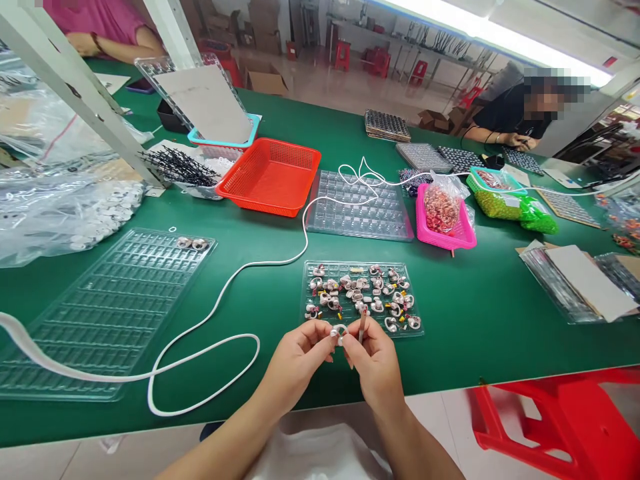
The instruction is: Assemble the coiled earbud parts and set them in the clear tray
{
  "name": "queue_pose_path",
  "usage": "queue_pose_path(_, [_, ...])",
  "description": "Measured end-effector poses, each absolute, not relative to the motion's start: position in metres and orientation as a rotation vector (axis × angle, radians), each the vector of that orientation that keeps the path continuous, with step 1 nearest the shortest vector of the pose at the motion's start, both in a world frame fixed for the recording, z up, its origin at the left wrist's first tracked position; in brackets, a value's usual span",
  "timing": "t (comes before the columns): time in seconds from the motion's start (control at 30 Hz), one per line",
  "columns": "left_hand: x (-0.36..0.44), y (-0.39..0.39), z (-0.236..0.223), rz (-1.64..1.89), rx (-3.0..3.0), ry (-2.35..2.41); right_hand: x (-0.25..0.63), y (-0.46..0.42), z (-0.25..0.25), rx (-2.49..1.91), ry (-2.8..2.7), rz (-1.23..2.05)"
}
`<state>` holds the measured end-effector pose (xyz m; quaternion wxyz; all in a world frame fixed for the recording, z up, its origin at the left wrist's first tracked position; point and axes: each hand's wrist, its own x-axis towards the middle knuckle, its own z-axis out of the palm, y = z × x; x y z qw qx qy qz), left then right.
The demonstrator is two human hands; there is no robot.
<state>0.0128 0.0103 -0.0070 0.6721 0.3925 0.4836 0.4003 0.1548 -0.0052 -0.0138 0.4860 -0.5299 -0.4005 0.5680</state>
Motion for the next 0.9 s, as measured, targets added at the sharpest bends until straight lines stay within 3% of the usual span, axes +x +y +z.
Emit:
queue_pose_path(0.23, [-0.001, 0.009, 0.003, 0.693, 1.279, 1.094, 0.168, 0.0, -0.028, -1.226, -0.866, 1.531])
queue_pose_path(0.6, [-0.014, 0.018, -0.003, 0.694, 1.019, 0.869, 0.173, 0.006, -0.001, -1.228, -1.13, 1.652])
queue_pose_path(0.9, [-0.017, 0.016, -0.012, 0.824, 0.354, 0.703, 0.193, 0.009, -0.006, -0.894, -1.112, 1.252])
